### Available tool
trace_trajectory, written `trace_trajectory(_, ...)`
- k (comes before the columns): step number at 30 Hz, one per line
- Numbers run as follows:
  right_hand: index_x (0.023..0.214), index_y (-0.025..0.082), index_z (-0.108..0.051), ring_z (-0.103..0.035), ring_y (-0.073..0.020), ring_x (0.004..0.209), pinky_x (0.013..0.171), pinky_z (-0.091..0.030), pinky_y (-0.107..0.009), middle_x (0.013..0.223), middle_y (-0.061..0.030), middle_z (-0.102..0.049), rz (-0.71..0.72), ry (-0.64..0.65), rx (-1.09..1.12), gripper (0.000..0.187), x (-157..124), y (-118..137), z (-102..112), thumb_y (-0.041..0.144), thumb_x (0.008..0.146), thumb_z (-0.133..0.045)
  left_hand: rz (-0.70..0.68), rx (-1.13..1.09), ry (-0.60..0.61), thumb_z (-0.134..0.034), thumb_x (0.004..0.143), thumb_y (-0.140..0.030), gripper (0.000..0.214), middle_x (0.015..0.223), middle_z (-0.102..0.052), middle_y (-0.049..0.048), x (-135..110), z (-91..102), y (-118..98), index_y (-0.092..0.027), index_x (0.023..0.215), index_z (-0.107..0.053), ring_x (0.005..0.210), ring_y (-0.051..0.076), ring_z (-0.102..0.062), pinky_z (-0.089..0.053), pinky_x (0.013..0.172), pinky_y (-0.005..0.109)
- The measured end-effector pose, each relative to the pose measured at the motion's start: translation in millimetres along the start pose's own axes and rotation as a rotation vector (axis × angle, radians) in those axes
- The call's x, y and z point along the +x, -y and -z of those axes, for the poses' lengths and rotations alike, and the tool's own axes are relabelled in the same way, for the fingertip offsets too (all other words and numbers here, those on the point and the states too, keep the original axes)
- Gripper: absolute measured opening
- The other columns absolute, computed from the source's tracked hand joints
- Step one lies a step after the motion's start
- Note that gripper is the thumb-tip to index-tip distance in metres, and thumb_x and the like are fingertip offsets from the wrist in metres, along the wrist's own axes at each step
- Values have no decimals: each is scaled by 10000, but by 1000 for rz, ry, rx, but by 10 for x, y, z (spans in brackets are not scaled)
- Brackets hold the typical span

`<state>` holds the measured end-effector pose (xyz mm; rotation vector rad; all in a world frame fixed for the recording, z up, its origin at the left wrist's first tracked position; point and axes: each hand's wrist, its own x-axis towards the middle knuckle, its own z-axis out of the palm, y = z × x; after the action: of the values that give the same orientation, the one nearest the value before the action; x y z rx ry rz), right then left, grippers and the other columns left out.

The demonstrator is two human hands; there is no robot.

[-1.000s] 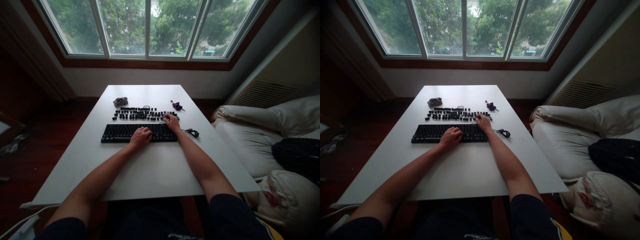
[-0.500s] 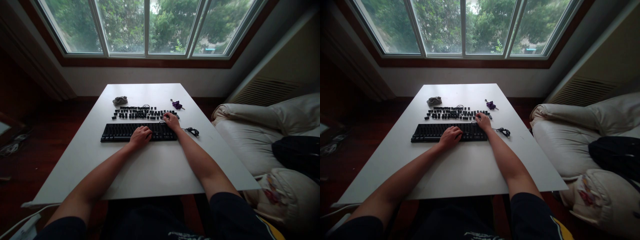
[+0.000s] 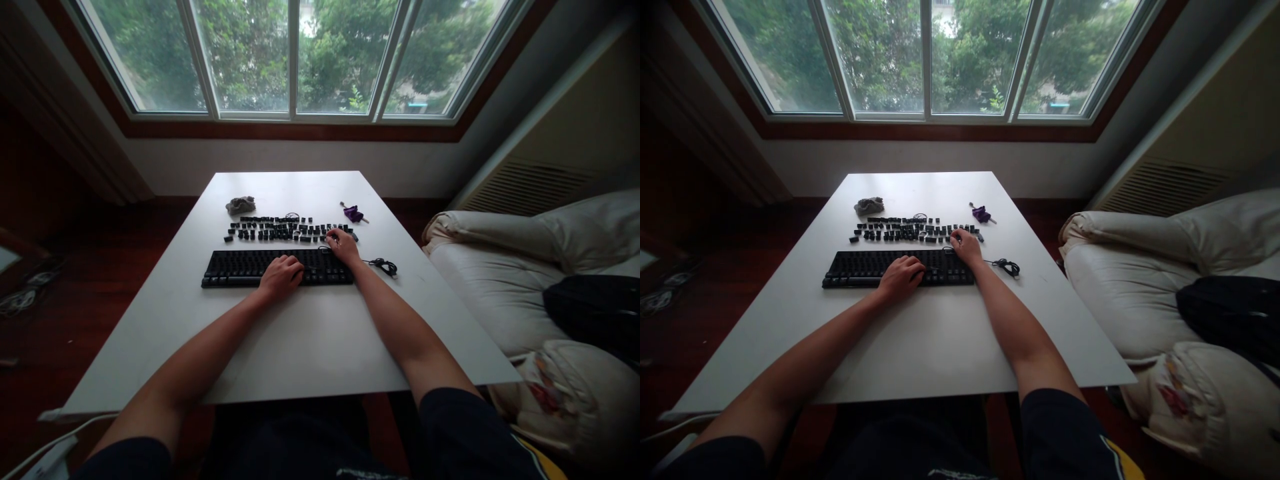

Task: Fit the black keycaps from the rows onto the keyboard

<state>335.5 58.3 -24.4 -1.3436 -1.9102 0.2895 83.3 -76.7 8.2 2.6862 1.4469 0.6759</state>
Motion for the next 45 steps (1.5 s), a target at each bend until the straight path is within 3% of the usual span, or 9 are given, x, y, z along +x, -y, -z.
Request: trace_trajectory(45,968,216,-688,-577,-197,698,696,-442,-303,830,-38,-682,16,-10,1,228,1,-36,-7,351,873,-531,-2,3,-6,-504,963,-281,198,1048,-656,66,4,25,-20,-234,1012,-691,969,224,-559,-441,878,390)
